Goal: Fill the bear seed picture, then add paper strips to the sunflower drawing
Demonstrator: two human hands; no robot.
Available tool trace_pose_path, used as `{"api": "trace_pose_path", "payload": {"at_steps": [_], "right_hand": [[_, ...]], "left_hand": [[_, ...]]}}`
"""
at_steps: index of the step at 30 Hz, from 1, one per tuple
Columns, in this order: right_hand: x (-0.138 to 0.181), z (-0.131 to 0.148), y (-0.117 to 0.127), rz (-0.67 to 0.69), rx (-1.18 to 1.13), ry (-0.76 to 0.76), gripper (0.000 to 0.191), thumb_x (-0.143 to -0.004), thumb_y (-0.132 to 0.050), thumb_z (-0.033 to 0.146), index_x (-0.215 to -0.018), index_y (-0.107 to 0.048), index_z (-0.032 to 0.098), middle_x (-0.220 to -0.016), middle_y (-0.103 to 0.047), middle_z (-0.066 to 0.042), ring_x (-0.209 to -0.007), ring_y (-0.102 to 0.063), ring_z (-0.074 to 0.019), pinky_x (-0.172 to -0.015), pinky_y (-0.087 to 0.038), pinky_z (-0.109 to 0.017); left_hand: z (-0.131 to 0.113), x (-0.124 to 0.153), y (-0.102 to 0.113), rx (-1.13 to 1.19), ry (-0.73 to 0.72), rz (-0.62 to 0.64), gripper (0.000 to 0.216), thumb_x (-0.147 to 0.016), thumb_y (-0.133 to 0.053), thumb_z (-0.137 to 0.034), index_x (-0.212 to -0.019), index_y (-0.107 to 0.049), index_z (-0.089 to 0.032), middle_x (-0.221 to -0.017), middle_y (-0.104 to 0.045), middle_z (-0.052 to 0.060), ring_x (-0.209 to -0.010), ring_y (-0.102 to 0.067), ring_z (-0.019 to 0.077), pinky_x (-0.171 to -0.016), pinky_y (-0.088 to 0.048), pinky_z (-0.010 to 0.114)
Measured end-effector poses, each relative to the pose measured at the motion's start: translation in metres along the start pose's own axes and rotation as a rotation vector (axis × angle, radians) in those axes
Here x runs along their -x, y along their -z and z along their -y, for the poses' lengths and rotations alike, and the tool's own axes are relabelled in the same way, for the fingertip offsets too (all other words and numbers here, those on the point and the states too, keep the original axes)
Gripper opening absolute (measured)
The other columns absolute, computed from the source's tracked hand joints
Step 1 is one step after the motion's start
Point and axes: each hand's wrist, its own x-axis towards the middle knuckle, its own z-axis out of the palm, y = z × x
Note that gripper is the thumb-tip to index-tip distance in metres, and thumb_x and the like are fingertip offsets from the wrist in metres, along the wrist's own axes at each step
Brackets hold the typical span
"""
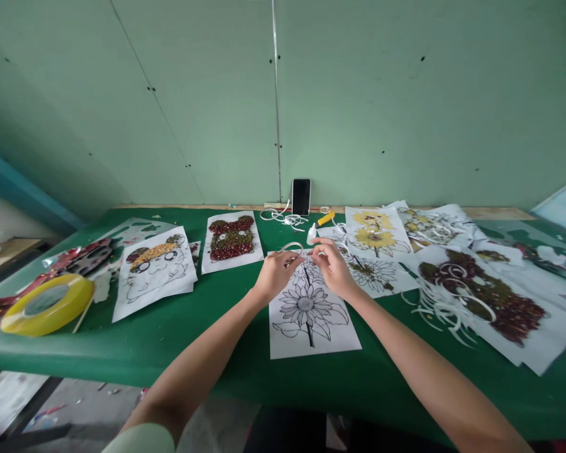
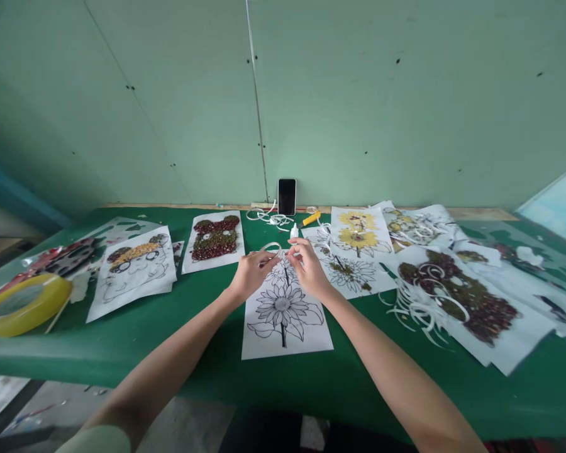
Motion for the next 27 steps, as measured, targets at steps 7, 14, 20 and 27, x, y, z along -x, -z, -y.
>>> {"api": "trace_pose_path", "payload": {"at_steps": [7, 14, 20, 27], "right_hand": [[-0.003, -0.014, 0.003, -0.110, -0.125, -0.051, 0.024, -0.113, -0.053, 0.048, -0.104, -0.057, 0.026, -0.127, -0.057, -0.010, -0.093, -0.068, -0.0194, -0.076, -0.062, -0.036], [-0.009, -0.023, 0.013, -0.241, -0.208, -0.126, 0.027, -0.109, -0.059, 0.052, -0.103, -0.056, 0.027, -0.107, -0.061, -0.005, -0.074, -0.062, -0.0149, -0.074, -0.058, -0.035], [-0.008, -0.026, 0.011, -0.261, -0.208, -0.172, 0.029, -0.107, -0.060, 0.056, -0.102, -0.055, 0.027, -0.087, -0.061, -0.002, -0.072, -0.063, -0.0180, -0.073, -0.056, -0.037], [-0.005, -0.039, 0.012, -0.305, -0.135, -0.287, 0.031, -0.102, -0.066, 0.057, -0.104, -0.053, 0.028, -0.078, -0.063, 0.000, -0.071, -0.066, -0.0219, -0.070, -0.055, -0.038]], "left_hand": [[-0.001, -0.005, 0.007, 0.060, 0.113, -0.013, 0.035, -0.106, -0.065, -0.048, -0.093, -0.083, -0.022, -0.075, -0.078, 0.004, -0.061, -0.066, 0.0164, -0.061, -0.052, 0.031], [0.006, -0.009, 0.010, -0.004, 0.093, -0.060, 0.036, -0.107, -0.064, -0.047, -0.087, -0.082, -0.023, -0.074, -0.078, 0.003, -0.064, -0.067, 0.0181, -0.070, -0.055, 0.035], [0.010, -0.007, 0.006, -0.097, 0.015, -0.142, 0.039, -0.111, -0.058, -0.047, -0.090, -0.080, -0.023, -0.081, -0.080, 0.004, -0.076, -0.072, 0.0203, -0.083, -0.056, 0.041], [0.016, -0.005, 0.005, -0.206, -0.109, -0.110, 0.031, -0.112, -0.059, -0.039, -0.096, -0.080, -0.021, -0.084, -0.080, 0.003, -0.079, -0.072, 0.0216, -0.087, -0.054, 0.043]]}}
